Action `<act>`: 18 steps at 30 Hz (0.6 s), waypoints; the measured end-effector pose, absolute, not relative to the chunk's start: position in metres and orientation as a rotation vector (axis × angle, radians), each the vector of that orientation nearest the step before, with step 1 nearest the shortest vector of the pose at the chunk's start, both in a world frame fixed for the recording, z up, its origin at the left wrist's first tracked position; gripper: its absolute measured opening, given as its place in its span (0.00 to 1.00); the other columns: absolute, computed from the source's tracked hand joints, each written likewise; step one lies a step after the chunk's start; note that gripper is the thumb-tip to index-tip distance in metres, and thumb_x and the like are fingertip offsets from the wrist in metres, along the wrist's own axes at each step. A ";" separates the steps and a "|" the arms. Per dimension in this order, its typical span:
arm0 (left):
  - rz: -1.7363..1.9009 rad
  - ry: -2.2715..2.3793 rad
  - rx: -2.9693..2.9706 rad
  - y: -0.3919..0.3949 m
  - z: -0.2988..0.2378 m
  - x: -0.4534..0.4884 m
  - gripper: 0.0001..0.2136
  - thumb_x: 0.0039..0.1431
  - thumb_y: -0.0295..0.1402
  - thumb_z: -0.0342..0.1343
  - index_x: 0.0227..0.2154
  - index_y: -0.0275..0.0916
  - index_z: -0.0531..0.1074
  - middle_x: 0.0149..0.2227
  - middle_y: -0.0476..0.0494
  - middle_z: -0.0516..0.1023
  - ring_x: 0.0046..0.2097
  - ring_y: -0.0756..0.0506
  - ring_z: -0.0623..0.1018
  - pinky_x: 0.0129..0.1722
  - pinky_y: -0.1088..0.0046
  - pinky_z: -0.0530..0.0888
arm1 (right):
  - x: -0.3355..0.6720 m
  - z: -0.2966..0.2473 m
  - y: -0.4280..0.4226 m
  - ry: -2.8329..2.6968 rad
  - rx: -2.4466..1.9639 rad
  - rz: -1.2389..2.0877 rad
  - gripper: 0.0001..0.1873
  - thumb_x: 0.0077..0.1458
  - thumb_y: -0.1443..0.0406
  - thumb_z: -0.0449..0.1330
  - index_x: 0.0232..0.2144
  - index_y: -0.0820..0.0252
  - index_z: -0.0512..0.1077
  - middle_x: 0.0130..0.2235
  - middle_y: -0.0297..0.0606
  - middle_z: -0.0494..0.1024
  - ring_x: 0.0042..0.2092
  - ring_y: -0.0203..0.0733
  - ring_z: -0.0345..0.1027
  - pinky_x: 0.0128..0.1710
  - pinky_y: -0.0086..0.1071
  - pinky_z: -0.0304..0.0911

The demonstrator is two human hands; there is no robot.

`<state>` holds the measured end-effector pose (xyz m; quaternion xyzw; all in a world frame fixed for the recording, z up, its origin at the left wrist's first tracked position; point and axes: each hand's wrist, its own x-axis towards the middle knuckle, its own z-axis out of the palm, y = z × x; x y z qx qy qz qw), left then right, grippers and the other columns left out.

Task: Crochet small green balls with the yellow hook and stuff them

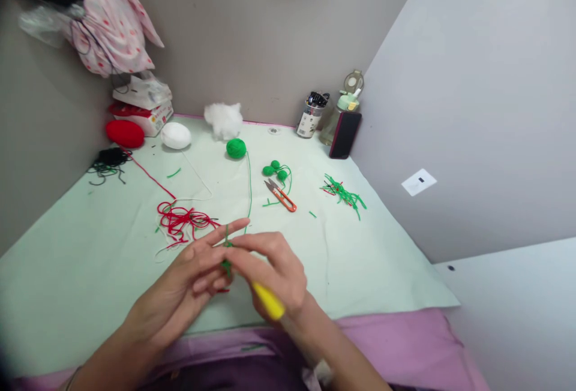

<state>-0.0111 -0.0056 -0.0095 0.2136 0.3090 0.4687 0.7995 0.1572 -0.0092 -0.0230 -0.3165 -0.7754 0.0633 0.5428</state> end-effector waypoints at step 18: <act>1.158 0.829 0.707 -0.006 -0.012 -0.015 0.15 0.55 0.35 0.71 0.47 0.50 0.85 0.32 0.52 0.73 0.30 0.54 0.71 0.38 0.75 0.75 | 0.155 -0.019 -0.001 -1.213 -0.699 1.045 0.08 0.68 0.64 0.62 0.39 0.54 0.83 0.36 0.36 0.82 0.32 0.34 0.73 0.32 0.30 0.70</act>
